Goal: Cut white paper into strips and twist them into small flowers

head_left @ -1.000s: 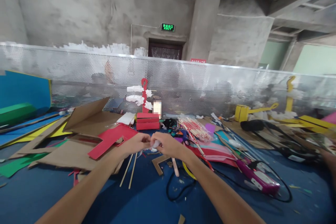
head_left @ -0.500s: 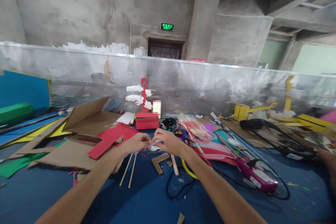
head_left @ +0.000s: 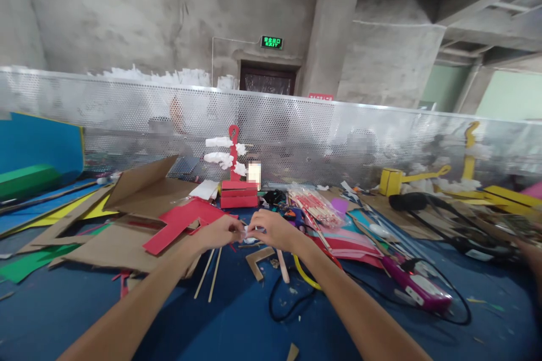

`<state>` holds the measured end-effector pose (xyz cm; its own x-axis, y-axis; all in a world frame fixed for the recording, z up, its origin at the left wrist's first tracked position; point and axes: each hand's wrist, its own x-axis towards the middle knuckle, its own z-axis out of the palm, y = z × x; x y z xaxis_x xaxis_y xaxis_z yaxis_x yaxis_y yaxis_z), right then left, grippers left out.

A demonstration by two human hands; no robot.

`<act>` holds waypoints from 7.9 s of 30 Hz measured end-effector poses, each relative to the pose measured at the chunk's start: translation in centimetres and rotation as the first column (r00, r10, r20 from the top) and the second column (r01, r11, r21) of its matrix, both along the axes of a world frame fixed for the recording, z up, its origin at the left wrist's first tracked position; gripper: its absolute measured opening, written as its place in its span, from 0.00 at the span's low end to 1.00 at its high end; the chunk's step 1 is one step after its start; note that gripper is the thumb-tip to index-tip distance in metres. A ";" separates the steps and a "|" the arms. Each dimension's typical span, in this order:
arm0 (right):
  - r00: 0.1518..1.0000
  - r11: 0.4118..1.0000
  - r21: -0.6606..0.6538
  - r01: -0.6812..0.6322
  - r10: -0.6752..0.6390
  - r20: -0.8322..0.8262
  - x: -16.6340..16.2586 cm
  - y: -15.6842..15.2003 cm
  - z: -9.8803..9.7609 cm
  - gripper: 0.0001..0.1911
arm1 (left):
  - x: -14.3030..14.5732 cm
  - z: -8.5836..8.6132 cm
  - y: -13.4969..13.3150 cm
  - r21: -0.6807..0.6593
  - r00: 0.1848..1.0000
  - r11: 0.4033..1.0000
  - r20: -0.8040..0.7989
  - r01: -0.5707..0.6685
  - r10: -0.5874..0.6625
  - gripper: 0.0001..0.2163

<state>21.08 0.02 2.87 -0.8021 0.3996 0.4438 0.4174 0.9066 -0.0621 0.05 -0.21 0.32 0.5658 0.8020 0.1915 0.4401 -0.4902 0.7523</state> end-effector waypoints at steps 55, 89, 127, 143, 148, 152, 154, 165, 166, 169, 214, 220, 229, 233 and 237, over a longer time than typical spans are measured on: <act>0.879 0.817 -0.568 -0.103 -0.192 -0.436 -0.3 0.2 0.2 0.09 | 1.3 1.7 -1.5 0.046 0.928 0.995 0.359 0.089 -0.099 0.11; 0.956 0.916 -0.402 0.020 -0.135 -0.262 -0.9 -0.6 0.4 0.17 | 1.9 0.9 -0.3 -0.038 0.837 0.986 0.524 -0.162 0.158 0.11; 0.958 0.883 -0.463 0.080 -0.197 -0.209 -0.7 0.1 -0.3 0.19 | 1.8 0.5 -0.3 0.136 0.894 0.955 0.406 -0.264 0.189 0.07; 0.919 0.856 -0.513 0.065 -0.251 -0.303 -0.8 0.3 -0.5 0.11 | 1.5 0.1 0.4 0.177 0.904 0.946 0.383 -0.272 0.188 0.07; 0.924 0.872 -0.478 0.106 -0.264 -0.277 -0.9 0.1 -0.2 0.11 | 1.5 0.1 0.1 0.195 0.916 0.944 0.355 -0.266 0.185 0.06; 0.930 0.877 -0.463 0.128 -0.269 -0.251 -0.9 -0.2 0.0 0.11 | 1.6 0.2 -0.2 0.206 0.926 0.940 0.321 -0.272 0.197 0.05; 0.934 0.887 -0.442 0.133 -0.262 -0.244 -0.9 -0.2 0.1 0.11 | 1.6 0.4 -0.4 0.213 0.933 0.940 0.301 -0.267 0.197 0.05; 0.921 0.874 -0.470 0.121 -0.275 -0.275 -0.9 0.3 -0.9 0.11 | 1.6 0.5 -0.4 0.253 0.944 0.931 0.267 -0.264 0.195 0.06; 0.923 0.876 -0.466 0.123 -0.274 -0.272 -0.9 0.4 -0.9 0.11 | 1.6 0.5 -0.5 0.255 0.945 0.930 0.261 -0.266 0.198 0.06; 0.927 0.883 -0.451 0.130 -0.270 -0.260 -0.8 0.3 -0.7 0.12 | 1.6 0.6 -0.6 0.264 0.946 0.927 0.253 -0.268 0.201 0.06; 0.943 0.965 -0.197 0.172 -0.219 -0.251 -0.6 -0.2 -0.2 0.04 | 1.3 -0.2 0.4 -0.062 0.932 0.985 0.320 -0.161 0.173 0.14; 0.942 0.966 -0.188 0.179 -0.224 -0.252 -0.6 0.3 -0.1 0.06 | 1.2 0.4 0.1 -0.079 0.930 0.984 0.321 -0.160 0.177 0.14; 0.933 0.966 -0.169 0.197 -0.238 -0.271 -0.5 0.3 -0.2 0.07 | 1.1 0.3 0.4 -0.082 0.930 0.986 0.327 -0.147 0.166 0.14; 0.925 0.960 -0.176 0.217 -0.260 -0.278 -0.5 0.3 0.0 0.06 | 1.0 0.0 0.7 -0.064 0.928 0.988 0.338 -0.142 0.156 0.14; 0.921 0.966 -0.168 0.196 -0.240 -0.306 -0.4 0.4 0.2 0.08 | 1.0 -0.1 0.7 -0.060 0.922 0.987 0.353 -0.146 0.158 0.14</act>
